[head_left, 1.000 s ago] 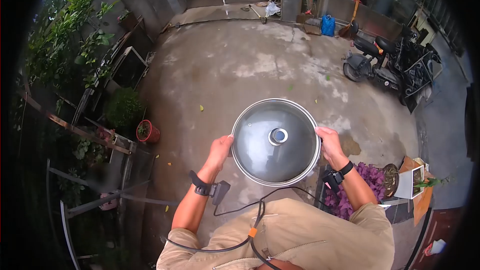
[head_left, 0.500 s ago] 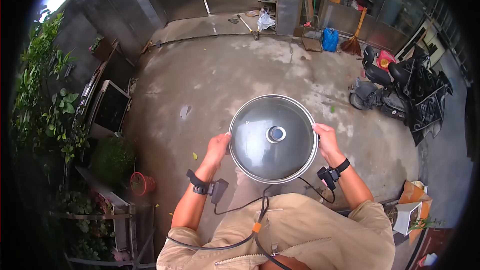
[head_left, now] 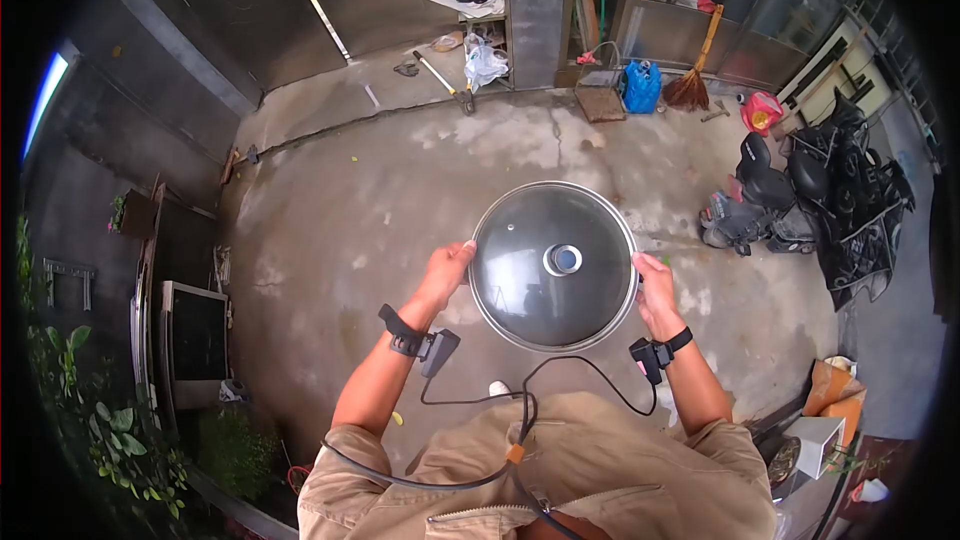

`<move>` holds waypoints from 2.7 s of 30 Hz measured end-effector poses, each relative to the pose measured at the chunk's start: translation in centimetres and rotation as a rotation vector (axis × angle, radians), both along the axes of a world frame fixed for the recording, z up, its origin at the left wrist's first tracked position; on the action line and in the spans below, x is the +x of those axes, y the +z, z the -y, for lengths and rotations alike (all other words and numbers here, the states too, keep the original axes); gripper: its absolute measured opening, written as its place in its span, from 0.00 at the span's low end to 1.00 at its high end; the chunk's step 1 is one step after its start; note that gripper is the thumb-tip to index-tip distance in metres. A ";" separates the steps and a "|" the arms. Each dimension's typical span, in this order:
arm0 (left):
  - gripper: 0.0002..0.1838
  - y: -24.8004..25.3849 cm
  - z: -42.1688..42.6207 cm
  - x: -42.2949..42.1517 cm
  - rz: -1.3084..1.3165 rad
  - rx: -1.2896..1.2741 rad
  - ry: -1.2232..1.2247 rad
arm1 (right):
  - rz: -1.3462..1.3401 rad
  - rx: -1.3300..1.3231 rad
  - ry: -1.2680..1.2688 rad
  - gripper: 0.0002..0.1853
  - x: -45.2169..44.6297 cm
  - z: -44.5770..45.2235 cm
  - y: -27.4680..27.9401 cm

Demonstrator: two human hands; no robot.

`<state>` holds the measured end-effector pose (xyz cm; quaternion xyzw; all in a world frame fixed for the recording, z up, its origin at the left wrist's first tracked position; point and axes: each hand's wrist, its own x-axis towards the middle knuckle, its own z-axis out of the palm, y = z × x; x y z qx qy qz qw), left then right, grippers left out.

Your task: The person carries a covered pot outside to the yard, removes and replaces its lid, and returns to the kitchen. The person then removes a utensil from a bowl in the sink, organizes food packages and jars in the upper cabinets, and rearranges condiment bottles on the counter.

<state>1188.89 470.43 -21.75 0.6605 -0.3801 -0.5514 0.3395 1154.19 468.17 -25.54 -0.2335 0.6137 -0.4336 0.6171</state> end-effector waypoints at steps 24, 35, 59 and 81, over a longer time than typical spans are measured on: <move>0.17 -33.8 77.5 15.0 -0.151 0.064 -0.159 | -0.005 0.120 -0.188 0.12 12.9 73.1 -33.9; 0.22 -67.5 83.8 15.1 -0.060 0.273 0.050 | 0.067 0.149 -0.047 0.12 13.7 84.8 -65.3; 0.25 -98.8 87.8 14.5 -0.227 0.507 0.186 | -0.103 0.270 0.114 0.17 14.5 92.6 -97.2; 0.31 -88.0 82.1 15.4 -0.078 0.497 0.539 | -0.977 -0.204 0.928 0.23 26.5 93.7 -87.8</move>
